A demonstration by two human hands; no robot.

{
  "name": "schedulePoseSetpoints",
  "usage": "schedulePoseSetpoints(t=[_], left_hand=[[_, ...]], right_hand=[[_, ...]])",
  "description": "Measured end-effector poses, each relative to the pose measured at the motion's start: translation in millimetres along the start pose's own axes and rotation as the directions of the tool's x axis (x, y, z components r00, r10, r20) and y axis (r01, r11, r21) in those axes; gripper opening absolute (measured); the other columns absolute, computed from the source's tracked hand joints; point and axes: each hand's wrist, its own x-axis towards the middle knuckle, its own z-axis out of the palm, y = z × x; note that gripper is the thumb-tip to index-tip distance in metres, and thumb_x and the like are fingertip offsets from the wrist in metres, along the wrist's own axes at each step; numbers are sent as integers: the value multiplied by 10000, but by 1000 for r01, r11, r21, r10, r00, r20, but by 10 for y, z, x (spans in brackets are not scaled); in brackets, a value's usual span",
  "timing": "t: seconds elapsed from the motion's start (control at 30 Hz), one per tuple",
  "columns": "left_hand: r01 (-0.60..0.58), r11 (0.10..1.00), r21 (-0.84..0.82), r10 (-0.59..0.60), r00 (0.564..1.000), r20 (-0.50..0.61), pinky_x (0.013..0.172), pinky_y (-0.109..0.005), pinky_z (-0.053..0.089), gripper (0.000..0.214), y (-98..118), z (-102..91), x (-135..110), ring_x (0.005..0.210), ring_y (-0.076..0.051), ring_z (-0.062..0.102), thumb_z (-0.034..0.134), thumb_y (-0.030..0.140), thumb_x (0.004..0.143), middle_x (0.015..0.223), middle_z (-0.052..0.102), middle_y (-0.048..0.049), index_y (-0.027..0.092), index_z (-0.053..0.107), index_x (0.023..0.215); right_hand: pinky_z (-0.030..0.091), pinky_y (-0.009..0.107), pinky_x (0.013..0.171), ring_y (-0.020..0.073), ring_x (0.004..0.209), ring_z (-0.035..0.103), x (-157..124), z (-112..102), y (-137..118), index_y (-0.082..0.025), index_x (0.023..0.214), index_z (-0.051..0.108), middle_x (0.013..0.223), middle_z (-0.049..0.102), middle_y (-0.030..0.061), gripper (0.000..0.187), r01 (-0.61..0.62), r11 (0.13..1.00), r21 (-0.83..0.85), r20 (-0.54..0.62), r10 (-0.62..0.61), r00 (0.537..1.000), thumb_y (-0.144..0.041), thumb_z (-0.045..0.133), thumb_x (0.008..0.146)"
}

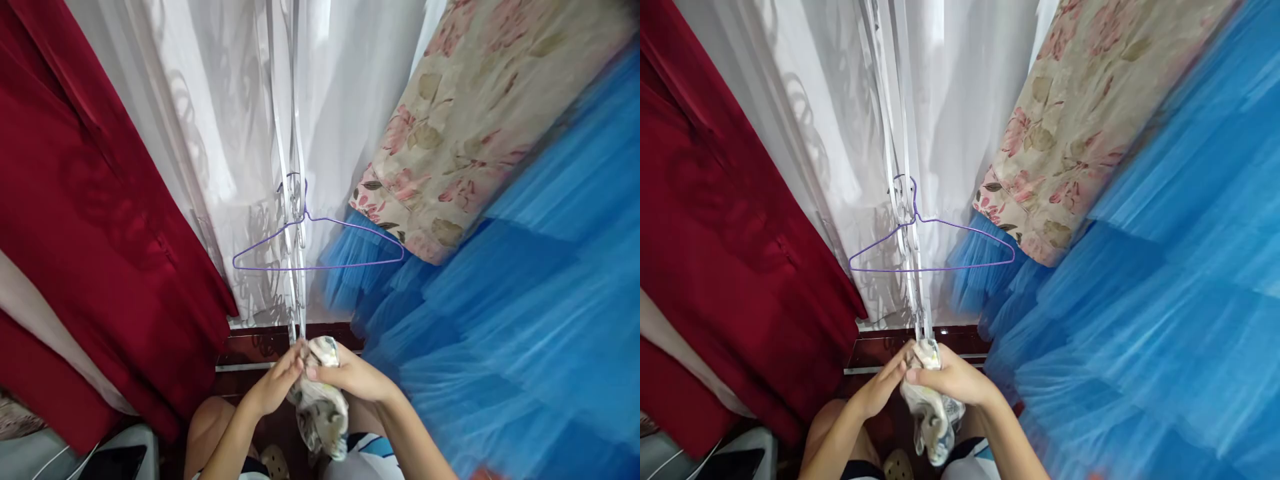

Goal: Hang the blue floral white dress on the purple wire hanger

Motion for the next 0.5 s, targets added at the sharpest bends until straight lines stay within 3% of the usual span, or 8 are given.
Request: schedulePoseSetpoints(t=[0.1, 0.17, 0.23, 0.3, 0.37, 0.43, 0.5], left_hand=[[110, 980, 164, -118, 992, 43, 1042, -438, 404, 554, -322, -116, -186, 1114, -320, 577, 573, 684, 812, 1044, 667, -110, 184, 691, 1019], [89, 937, 338, -96, 995, 4, 1049, -469, 398, 432, -437, -275, -284, 977, -300, 618, 684, 612, 758, 899, 672, -89, 187, 706, 828], [33, 864, 502, 4, 997, -72, 1152, -526, 251, 314, -426, -540, -346, 921, -277, 625, 746, 521, 732, 847, 668, -72, 211, 700, 721], [-31, 799, 600, 139, 981, -134, 1200, -552, 13, 217, -302, -879, -353, 940, -266, 624, 777, 444, 717, 876, 674, -62, 241, 707, 691], [-50, 765, 642, 263, 934, -241, 1173, -550, -133, 155, -101, -1227, -290, 1000, -274, 607, 812, 384, 674, 929, 682, -61, 261, 725, 709], [-29, 771, 636, 331, 872, -362, 1148, -538, -192, 144, 136, -1532, -166, 1104, -293, 564, 831, 323, 632, 959, 693, -56, 275, 731, 725], [-33, 818, 574, 349, 821, -452, 1133, -538, -211, 157, 379, -1770, -5, 1196, -313, 509, 834, 261, 593, 956, 706, -49, 271, 708, 687]], right_hand=[[444, 263, 640, 147, 661, 521, -159, -192, -193, -148, 851, 684, 742, 612, 20, 303, -63, 998, -9, -1, 63, 998, -425, 767, 759], [434, 258, 592, 143, 613, 515, -270, -376, -341, -158, 831, 685, 710, 617, 18, 311, -105, 993, -50, -115, 99, 988, -439, 781, 738], [403, 249, 535, 134, 562, 491, -335, -557, -490, -160, 769, 681, 661, 607, 10, 295, -154, 976, -152, -213, 120, 970, -444, 762, 754], [385, 245, 514, 134, 554, 492, -317, -691, -617, -155, 741, 692, 656, 617, 13, 271, -180, 938, -297, -227, 114, 967, -419, 732, 788], [417, 250, 546, 156, 610, 545, -207, -764, -694, -158, 872, 737, 747, 672, 31, 222, -150, 895, -421, -205, 67, 976, -368, 711, 806], [477, 279, 625, 202, 733, 616, -20, -798, -706, -185, 1132, 719, 930, 719, 62, 364, -82, 859, -505, -217, -34, 976, -310, 709, 791], [518, 327, 732, 248, 882, 648, 204, -821, -668, -218, 1319, 628, 1128, 707, 85, 572, -16, 819, -573, -285, -181, 941, -266, 714, 756]])
